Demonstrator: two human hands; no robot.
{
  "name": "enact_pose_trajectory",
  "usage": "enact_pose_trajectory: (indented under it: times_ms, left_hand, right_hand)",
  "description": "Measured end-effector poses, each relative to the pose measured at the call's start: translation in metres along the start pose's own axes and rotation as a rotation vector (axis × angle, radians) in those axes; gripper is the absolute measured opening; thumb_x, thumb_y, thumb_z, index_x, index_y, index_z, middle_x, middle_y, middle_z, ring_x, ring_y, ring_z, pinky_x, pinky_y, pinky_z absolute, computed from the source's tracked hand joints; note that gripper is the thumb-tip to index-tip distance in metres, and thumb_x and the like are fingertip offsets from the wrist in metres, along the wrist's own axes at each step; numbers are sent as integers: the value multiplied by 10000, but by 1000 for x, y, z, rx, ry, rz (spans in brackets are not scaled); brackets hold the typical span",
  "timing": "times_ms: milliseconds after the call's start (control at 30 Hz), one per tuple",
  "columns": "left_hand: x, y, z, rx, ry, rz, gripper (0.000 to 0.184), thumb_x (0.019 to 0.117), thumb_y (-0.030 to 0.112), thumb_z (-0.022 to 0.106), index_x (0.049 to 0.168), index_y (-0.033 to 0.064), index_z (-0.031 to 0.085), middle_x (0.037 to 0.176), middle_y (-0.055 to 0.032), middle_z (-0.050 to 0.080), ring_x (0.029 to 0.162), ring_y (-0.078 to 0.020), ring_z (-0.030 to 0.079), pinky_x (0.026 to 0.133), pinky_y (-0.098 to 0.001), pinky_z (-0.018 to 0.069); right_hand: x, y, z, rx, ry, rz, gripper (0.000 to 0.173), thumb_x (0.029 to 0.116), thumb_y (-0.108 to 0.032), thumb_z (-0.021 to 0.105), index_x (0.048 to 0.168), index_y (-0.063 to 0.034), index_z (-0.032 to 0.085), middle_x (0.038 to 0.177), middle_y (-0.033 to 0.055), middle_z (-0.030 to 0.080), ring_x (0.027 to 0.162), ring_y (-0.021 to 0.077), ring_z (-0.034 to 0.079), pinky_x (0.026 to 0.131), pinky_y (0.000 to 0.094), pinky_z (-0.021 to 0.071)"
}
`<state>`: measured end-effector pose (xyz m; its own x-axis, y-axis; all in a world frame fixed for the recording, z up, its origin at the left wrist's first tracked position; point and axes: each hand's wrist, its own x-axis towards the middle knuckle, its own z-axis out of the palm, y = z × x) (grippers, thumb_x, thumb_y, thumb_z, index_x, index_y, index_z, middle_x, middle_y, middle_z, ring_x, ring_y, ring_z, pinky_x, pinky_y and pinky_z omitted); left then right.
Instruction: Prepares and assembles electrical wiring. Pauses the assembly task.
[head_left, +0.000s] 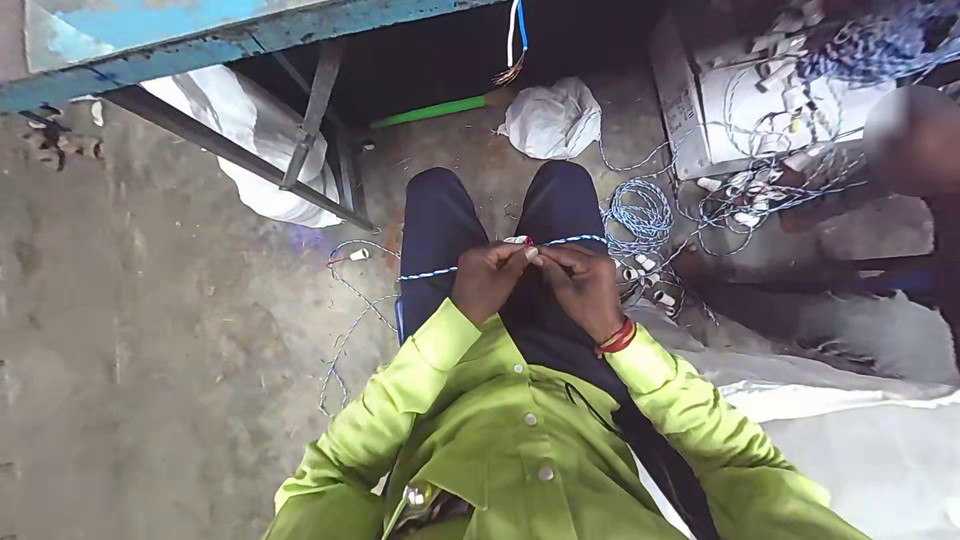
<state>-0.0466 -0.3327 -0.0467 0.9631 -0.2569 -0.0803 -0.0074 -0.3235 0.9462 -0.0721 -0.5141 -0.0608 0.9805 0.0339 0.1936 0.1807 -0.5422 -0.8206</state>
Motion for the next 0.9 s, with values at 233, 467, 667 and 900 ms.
enact_pose_trajectory:
  times_ms: [233,467,667,900]
  left_hand:
    - [2,-27,-5,146,71,305,184,990,138,645,1021,13,776,1103,-119,720,1084,-219,636,979,-376,501]
    - [-3,-30,-7,-32,15,79,243,1060,176,550,1127,27,730,1009,-67,748,875,-95,701,811,-312,585]
    - [-3,-27,-2,-55,93,135,289,1023,103,605,1289,18,676,1056,-90,765,912,-133,743,865,-353,625]
    - [-13,-18,8,196,153,243,392,1006,104,632,1388,24,603,902,-102,771,678,-149,726,635,-346,617]
  right_hand:
    - [1,4,-4,270,-103,131,178,1012,-149,607,1062,-8,703,822,32,680,664,73,615,607,253,538]
    - [-2,1,8,285,-58,150,204,925,-67,734,1120,-8,723,933,51,750,790,82,711,721,265,621]
    - [-3,-2,9,189,-64,154,175,925,-106,729,1084,-36,751,934,43,747,792,70,706,722,260,618]
    - [1,-10,11,93,-46,176,147,963,-201,711,1030,-100,795,937,9,759,802,44,688,731,260,582]
